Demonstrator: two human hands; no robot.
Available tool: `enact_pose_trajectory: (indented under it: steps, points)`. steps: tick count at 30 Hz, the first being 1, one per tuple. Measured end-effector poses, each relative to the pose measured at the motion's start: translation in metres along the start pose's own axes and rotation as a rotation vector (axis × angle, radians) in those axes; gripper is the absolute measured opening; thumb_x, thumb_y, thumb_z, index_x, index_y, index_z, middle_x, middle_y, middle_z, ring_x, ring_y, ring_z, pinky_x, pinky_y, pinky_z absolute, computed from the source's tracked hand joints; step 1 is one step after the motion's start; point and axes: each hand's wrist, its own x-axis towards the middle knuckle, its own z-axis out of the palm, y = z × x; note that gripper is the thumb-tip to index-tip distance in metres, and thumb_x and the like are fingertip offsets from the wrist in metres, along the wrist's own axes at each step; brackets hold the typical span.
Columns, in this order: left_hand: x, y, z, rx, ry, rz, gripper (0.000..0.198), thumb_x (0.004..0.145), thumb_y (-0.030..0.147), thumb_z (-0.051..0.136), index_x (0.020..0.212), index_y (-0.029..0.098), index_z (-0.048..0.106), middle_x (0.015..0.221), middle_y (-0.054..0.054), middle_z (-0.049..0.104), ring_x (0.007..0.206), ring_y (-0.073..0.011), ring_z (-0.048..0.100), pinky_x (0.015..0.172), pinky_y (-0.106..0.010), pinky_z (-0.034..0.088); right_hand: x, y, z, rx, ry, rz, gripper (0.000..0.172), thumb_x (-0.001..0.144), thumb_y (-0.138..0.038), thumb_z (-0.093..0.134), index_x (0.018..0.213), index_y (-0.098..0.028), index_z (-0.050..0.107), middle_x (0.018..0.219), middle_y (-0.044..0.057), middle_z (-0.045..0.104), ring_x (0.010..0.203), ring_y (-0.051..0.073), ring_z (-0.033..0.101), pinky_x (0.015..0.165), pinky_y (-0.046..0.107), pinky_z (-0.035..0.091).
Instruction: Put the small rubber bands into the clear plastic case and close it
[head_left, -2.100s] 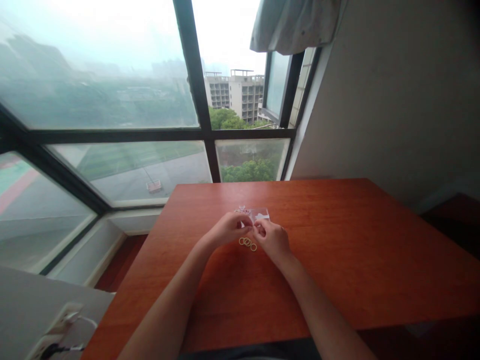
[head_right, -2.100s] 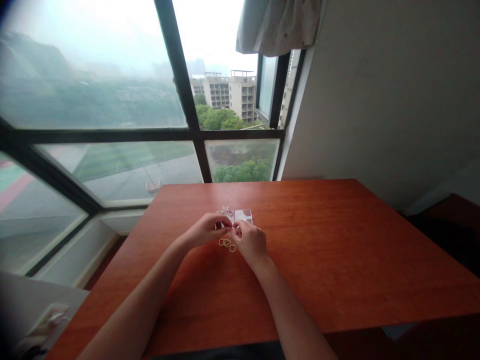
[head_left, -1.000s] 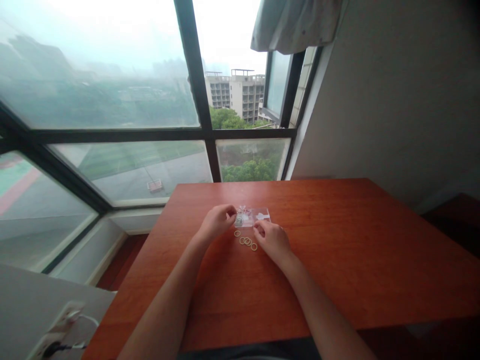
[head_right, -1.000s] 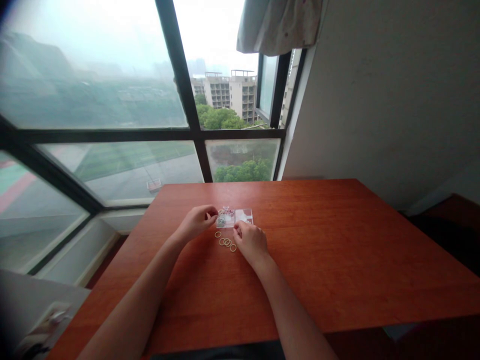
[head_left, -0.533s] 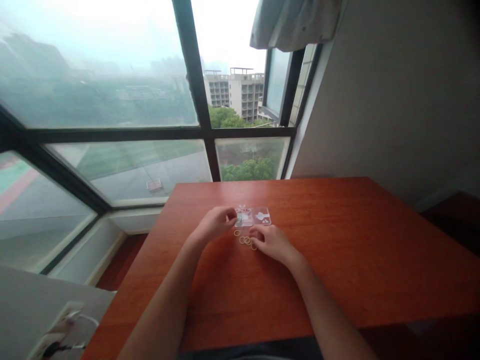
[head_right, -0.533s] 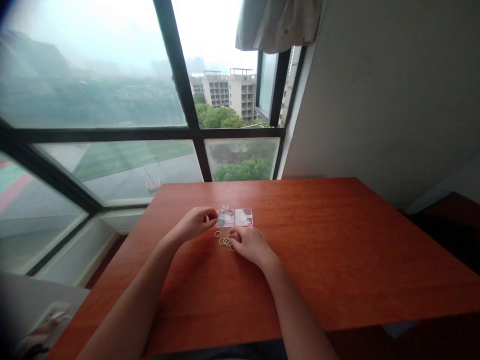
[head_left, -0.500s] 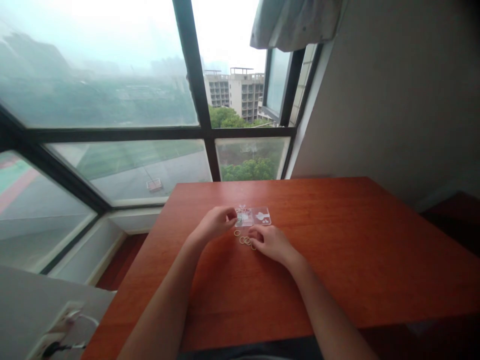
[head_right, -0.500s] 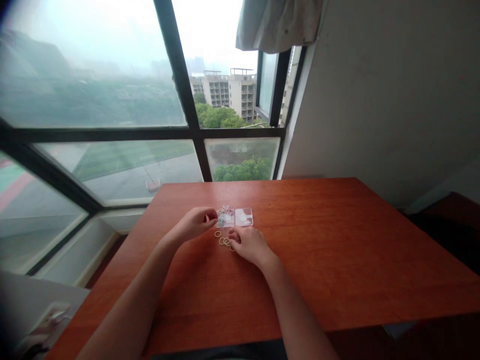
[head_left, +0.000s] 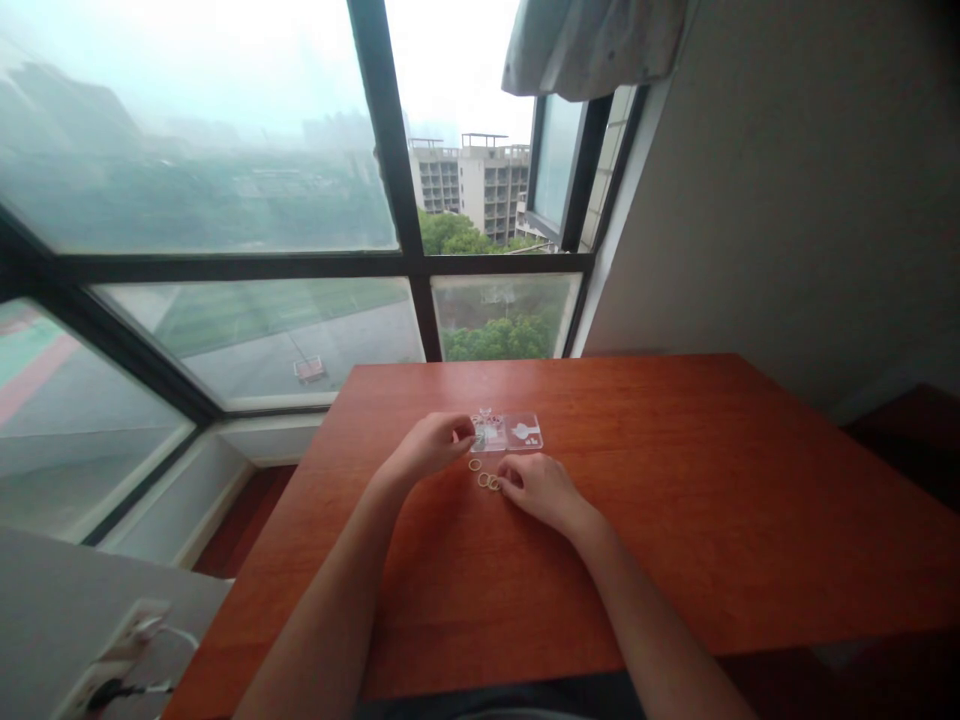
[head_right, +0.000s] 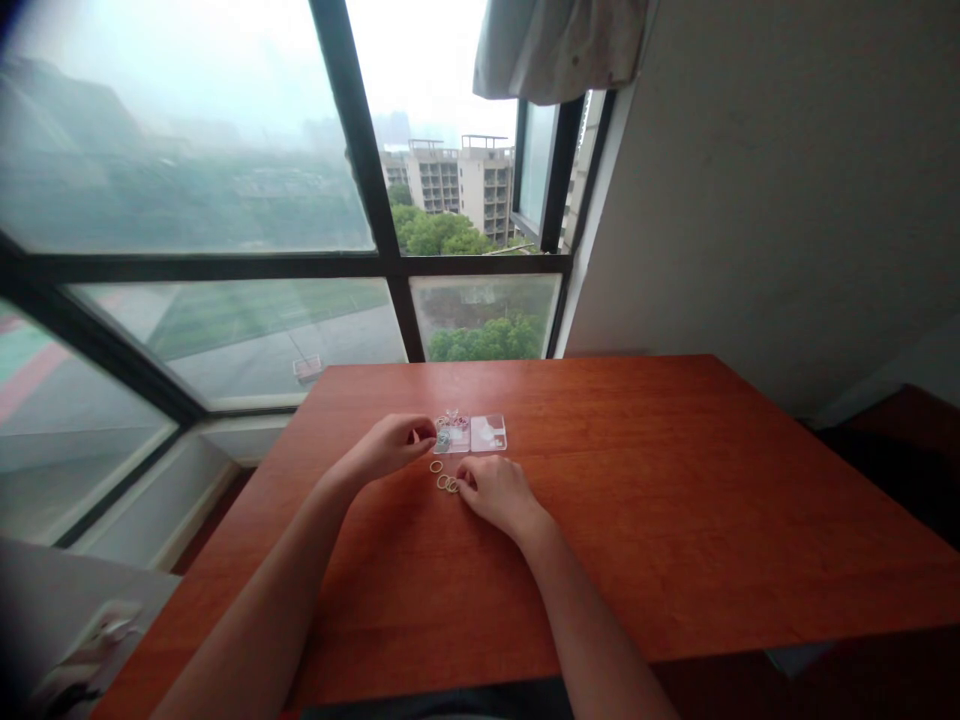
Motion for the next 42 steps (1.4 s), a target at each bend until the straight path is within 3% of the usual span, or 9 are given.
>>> enact_pose_trajectory:
  steps: [9, 16, 29, 42]
  points:
    - [0.0003, 0.0038, 0.0016, 0.017, -0.017, 0.008, 0.015, 0.078, 0.023, 0.053, 0.074, 0.015, 0.066, 0.071, -0.001, 0.067, 0.061, -0.0109, 0.055, 0.057, -0.02, 0.035, -0.0001, 0.0009, 0.0025, -0.045, 0.017, 0.011, 0.015, 0.084, -0.033, 0.055, 0.086, -0.025, 0.067, 0.078, 0.0, 0.069, 0.069, 0.013, 0.058, 0.057, 0.023, 0.026]
    - [0.0005, 0.0054, 0.0028, 0.044, -0.027, 0.005, 0.014, 0.077, 0.022, 0.054, 0.072, 0.016, 0.065, 0.069, -0.001, 0.066, 0.059, -0.0105, 0.054, 0.055, -0.02, 0.033, -0.0025, -0.0004, -0.0017, -0.037, -0.003, -0.074, 0.028, 0.088, -0.026, 0.046, 0.107, -0.032, 0.066, 0.088, -0.001, 0.071, 0.076, 0.014, 0.061, 0.061, 0.023, 0.03]
    - [0.0005, 0.0079, 0.0024, 0.006, -0.013, 0.022, 0.018, 0.079, 0.024, 0.052, 0.071, 0.014, 0.064, 0.067, -0.001, 0.064, 0.058, -0.0096, 0.052, 0.054, -0.019, 0.032, -0.0006, -0.0007, -0.0011, -0.007, -0.038, -0.027, 0.014, 0.083, -0.028, 0.056, 0.089, -0.025, 0.068, 0.079, -0.002, 0.069, 0.07, 0.012, 0.058, 0.058, 0.022, 0.028]
    - [0.0003, 0.0077, 0.0023, -0.011, 0.002, 0.024, 0.018, 0.079, 0.024, 0.052, 0.072, 0.015, 0.066, 0.066, -0.001, 0.064, 0.057, -0.0099, 0.051, 0.054, -0.02, 0.033, -0.0016, -0.0026, -0.0002, 0.008, -0.022, -0.062, 0.015, 0.083, -0.033, 0.057, 0.087, -0.026, 0.069, 0.077, -0.002, 0.069, 0.07, 0.013, 0.059, 0.058, 0.023, 0.028]
